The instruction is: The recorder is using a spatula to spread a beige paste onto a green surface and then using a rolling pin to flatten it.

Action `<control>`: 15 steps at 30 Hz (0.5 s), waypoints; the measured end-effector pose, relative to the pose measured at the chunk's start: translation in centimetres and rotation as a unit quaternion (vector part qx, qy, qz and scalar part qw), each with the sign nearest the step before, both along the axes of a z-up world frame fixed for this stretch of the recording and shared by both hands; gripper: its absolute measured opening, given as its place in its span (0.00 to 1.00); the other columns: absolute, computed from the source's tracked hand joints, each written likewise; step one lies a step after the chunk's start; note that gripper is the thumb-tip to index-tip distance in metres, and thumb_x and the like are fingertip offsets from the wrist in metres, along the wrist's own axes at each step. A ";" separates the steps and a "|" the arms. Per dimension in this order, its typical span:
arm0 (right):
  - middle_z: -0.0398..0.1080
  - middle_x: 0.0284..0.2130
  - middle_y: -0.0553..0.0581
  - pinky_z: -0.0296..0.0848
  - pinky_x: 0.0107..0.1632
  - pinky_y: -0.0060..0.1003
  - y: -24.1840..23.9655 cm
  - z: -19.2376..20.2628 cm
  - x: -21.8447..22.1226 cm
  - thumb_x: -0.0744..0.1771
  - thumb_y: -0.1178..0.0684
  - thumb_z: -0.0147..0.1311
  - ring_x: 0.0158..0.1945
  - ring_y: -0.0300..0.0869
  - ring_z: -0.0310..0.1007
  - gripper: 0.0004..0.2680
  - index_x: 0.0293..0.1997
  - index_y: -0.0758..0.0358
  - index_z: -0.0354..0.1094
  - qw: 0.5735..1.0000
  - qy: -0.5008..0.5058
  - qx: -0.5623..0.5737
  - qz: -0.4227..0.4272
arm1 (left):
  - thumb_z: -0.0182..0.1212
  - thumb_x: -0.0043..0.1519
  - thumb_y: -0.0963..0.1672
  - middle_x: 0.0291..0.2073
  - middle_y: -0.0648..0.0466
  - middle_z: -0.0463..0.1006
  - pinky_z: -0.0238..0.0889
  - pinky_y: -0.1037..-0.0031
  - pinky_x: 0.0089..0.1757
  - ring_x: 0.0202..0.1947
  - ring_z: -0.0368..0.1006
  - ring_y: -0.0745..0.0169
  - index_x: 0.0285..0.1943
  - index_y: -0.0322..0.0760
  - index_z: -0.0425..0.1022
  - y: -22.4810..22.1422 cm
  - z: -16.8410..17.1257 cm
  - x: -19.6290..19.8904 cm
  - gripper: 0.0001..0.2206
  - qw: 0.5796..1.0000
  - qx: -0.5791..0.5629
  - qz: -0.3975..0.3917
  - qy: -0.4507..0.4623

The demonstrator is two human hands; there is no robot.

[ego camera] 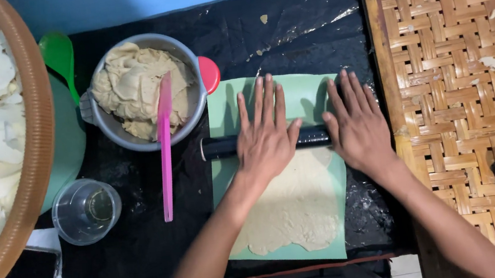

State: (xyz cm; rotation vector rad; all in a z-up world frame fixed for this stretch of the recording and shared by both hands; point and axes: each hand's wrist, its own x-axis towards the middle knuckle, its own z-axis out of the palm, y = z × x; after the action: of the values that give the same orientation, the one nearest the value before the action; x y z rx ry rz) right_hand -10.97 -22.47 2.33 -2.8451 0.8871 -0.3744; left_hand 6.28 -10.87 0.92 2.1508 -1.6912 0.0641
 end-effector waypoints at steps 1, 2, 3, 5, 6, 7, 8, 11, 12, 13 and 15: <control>0.51 0.73 0.74 0.48 0.74 0.55 0.7 -0.1 -0.6 0.73 0.46 0.37 0.77 0.60 0.47 0.22 0.75 0.69 0.52 1.000 -0.001 -0.002 0.000 | 0.48 0.70 0.52 0.77 0.36 0.50 0.30 0.41 0.70 0.79 0.40 0.42 0.76 0.21 0.56 0.8 0.1 -0.4 0.33 1.000 -0.002 0.000 -0.001; 0.51 0.72 0.73 0.48 0.74 0.55 1.4 -0.2 -1.1 0.72 0.45 0.39 0.77 0.61 0.48 0.23 0.75 0.70 0.52 1.000 -0.008 -0.006 0.000 | 0.52 0.68 0.53 0.76 0.34 0.50 0.33 0.39 0.69 0.78 0.42 0.39 0.75 0.20 0.57 1.6 0.2 -0.8 0.34 1.000 -0.020 -0.010 0.007; 0.52 0.72 0.73 0.48 0.74 0.55 2.2 -0.3 -1.8 0.72 0.45 0.41 0.76 0.61 0.48 0.23 0.74 0.71 0.52 1.000 -0.014 -0.007 -0.001 | 0.56 0.66 0.53 0.75 0.31 0.51 0.35 0.38 0.68 0.77 0.43 0.36 0.73 0.20 0.58 2.6 0.3 -1.3 0.35 0.999 -0.035 -0.022 0.018; 0.52 0.71 0.74 0.49 0.73 0.56 4.0 -0.3 -3.0 0.71 0.44 0.43 0.75 0.63 0.49 0.24 0.72 0.75 0.51 0.999 -0.042 0.018 -0.001 | 0.61 0.65 0.53 0.73 0.32 0.54 0.40 0.39 0.69 0.76 0.47 0.35 0.72 0.23 0.60 5.0 -0.4 -2.7 0.34 0.996 -0.065 -0.023 0.048; 0.52 0.71 0.76 0.50 0.73 0.56 4.9 -0.3 -3.6 0.71 0.43 0.44 0.74 0.65 0.50 0.25 0.70 0.78 0.50 0.997 -0.070 0.043 0.001 | 0.65 0.63 0.52 0.72 0.33 0.58 0.44 0.40 0.69 0.75 0.51 0.35 0.70 0.26 0.63 6.3 -0.8 -3.4 0.32 0.992 -0.094 -0.023 0.078; 0.52 0.71 0.76 0.50 0.73 0.56 5.3 -0.5 -4.2 0.71 0.43 0.44 0.74 0.65 0.50 0.25 0.70 0.78 0.50 0.997 -0.071 0.042 0.003 | 0.65 0.63 0.52 0.72 0.33 0.58 0.44 0.40 0.69 0.75 0.51 0.35 0.70 0.26 0.63 7.1 -1.6 -3.8 0.32 0.992 -0.094 -0.021 0.076; 0.53 0.70 0.74 0.51 0.74 0.56 5.6 -0.8 -4.7 0.71 0.43 0.46 0.74 0.65 0.51 0.24 0.68 0.77 0.52 0.995 -0.088 0.039 0.011 | 0.67 0.65 0.50 0.69 0.39 0.63 0.50 0.46 0.70 0.73 0.57 0.41 0.69 0.30 0.66 7.9 -2.5 -4.2 0.28 0.992 -0.094 -0.014 0.080; 0.55 0.69 0.71 0.52 0.75 0.56 6.3 -1.5 -5.3 0.70 0.44 0.47 0.74 0.62 0.53 0.21 0.66 0.72 0.57 0.997 -0.071 0.024 -0.001 | 0.68 0.67 0.47 0.67 0.45 0.68 0.54 0.52 0.71 0.71 0.62 0.47 0.69 0.33 0.68 8.5 -2.5 -4.5 0.24 0.994 -0.090 -0.005 0.067; 0.57 0.68 0.69 0.52 0.75 0.57 6.3 -1.8 -5.4 0.70 0.45 0.47 0.74 0.60 0.54 0.20 0.66 0.68 0.60 0.999 -0.039 0.011 -0.024 | 0.66 0.67 0.47 0.68 0.44 0.69 0.53 0.54 0.71 0.72 0.62 0.46 0.70 0.31 0.68 8.2 -2.2 -4.5 0.24 0.995 -0.088 -0.006 0.050; 0.57 0.68 0.69 0.52 0.75 0.57 6.1 -1.7 -5.1 0.70 0.45 0.47 0.74 0.60 0.54 0.20 0.66 0.68 0.60 0.999 -0.036 0.012 -0.024 | 0.66 0.67 0.47 0.68 0.44 0.69 0.53 0.54 0.71 0.72 0.62 0.46 0.70 0.31 0.68 7.6 -1.7 -4.3 0.24 0.995 -0.087 -0.006 0.052; 0.58 0.69 0.69 0.52 0.73 0.56 5.6 -1.6 -4.3 0.71 0.46 0.44 0.74 0.58 0.55 0.22 0.70 0.74 0.57 1.000 0.003 -0.007 -0.017 | 0.64 0.66 0.46 0.71 0.39 0.65 0.50 0.52 0.70 0.74 0.58 0.42 0.71 0.25 0.65 6.2 -1.0 -3.6 0.27 0.998 -0.055 -0.006 0.011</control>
State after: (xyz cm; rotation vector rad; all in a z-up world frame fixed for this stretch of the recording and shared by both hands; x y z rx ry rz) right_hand -15.23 -16.89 0.72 -2.8478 0.9383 -0.3781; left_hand 2.66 -4.69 -0.04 2.0531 -1.6490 0.1262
